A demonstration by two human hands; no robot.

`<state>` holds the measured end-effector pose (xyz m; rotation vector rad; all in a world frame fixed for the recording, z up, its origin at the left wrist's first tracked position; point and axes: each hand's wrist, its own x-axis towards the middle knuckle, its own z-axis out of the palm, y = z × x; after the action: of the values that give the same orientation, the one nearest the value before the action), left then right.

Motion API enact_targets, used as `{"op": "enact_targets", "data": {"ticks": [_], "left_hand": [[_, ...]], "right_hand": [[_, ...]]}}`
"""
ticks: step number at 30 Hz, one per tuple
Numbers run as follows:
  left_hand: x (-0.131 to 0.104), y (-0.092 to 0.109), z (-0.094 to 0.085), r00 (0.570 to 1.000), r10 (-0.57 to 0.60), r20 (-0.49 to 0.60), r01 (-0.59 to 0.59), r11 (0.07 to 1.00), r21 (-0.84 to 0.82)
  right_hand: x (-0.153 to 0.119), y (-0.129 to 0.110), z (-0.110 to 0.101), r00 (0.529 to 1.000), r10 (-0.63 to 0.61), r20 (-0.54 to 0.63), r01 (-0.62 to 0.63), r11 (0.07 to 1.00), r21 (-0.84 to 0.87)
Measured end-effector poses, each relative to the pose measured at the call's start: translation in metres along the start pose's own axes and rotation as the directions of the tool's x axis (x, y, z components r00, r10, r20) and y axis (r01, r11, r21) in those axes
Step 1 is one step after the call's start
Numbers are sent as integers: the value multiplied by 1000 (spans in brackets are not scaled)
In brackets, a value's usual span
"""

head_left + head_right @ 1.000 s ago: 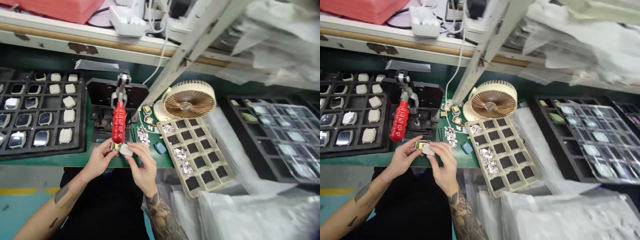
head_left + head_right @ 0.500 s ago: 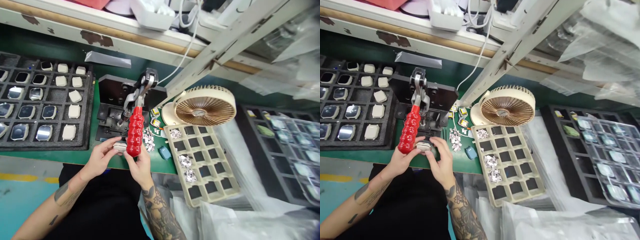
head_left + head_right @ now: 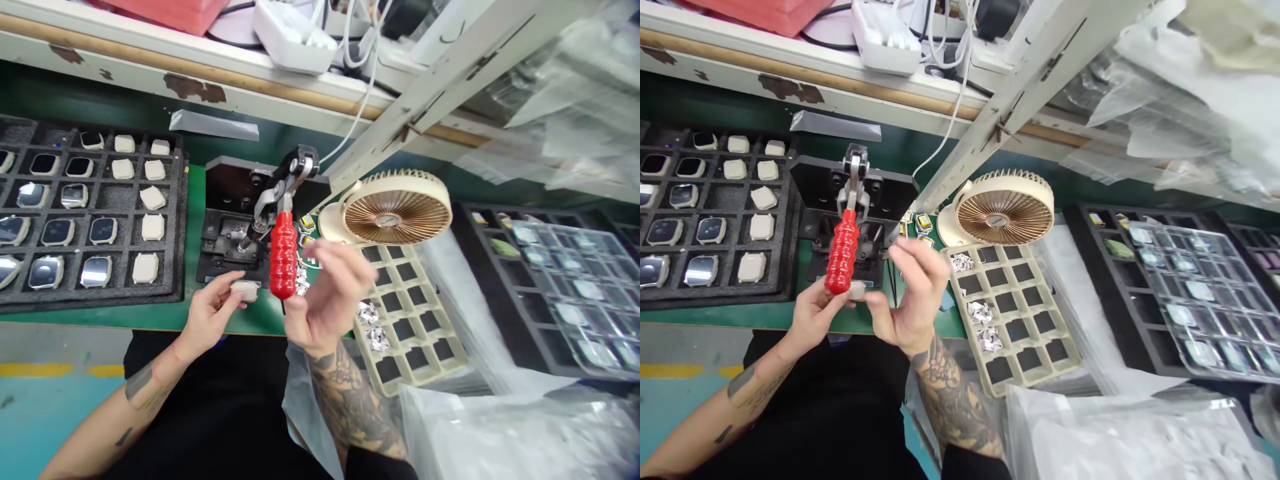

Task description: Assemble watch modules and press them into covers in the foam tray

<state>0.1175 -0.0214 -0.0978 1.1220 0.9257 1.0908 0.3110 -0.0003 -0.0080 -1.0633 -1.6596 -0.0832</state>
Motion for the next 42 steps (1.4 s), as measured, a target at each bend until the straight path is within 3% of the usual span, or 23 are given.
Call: {"op": "enact_targets", "data": {"ticks": [2,5,7,10,12,15,17,18,21,23,25,27,29,32,35,37,39,42], "left_hand": [[0,-2,0,999,-19,43,20,1000,-10],[-1,-8,1,993,-83,85,87,995,-51],[-1,-11,3,992,-100,70,104,993,-53],[-5,-7,6,997,-77,6,77,997,-11],[-11,2,4,996,-82,-23,81,996,-28],[-27,22,-8,999,-40,-8,40,997,60],[-38,33,-20,997,73,12,-74,969,238],[-42,38,-26,991,134,23,-134,935,327],[-45,45,-35,967,253,39,-239,840,488],[-42,47,-35,954,296,55,-278,799,533],[-39,50,-32,932,353,80,-332,745,579],[-38,52,-29,910,404,97,-367,674,641],[-36,53,-26,895,436,88,-360,594,719],[-24,52,-21,907,410,95,-284,430,857],[7,48,-10,957,261,130,-195,243,950],[32,46,-2,982,122,145,-164,166,972],[51,46,4,987,20,156,-158,143,977],[60,51,3,984,-19,179,-174,153,973]], "right_hand": [[35,5,7,978,-207,-41,207,978,6],[83,1,23,900,-435,-20,435,897,80],[105,-12,30,903,-423,-79,431,890,150],[116,-31,34,955,-181,-234,233,948,216],[101,-35,32,942,-73,-326,141,972,190],[44,-29,29,937,-64,-345,112,986,122],[-4,-21,29,995,41,-93,-23,982,189],[-25,-17,31,995,74,59,-84,979,183],[-62,-5,45,901,82,425,-87,996,-7],[-64,5,60,818,137,559,-51,985,-166],[-57,16,74,756,216,617,-54,962,-269],[-50,23,82,746,275,606,-96,946,-310],[-50,22,80,785,307,538,-186,945,-268],[-65,7,58,849,353,393,-341,934,-104],[-87,-9,26,870,375,322,-390,921,-19],[-97,-14,7,878,365,309,-377,926,-22],[-101,-14,-7,889,350,295,-353,935,-47],[-97,-11,-16,903,332,272,-322,943,-80]]}}
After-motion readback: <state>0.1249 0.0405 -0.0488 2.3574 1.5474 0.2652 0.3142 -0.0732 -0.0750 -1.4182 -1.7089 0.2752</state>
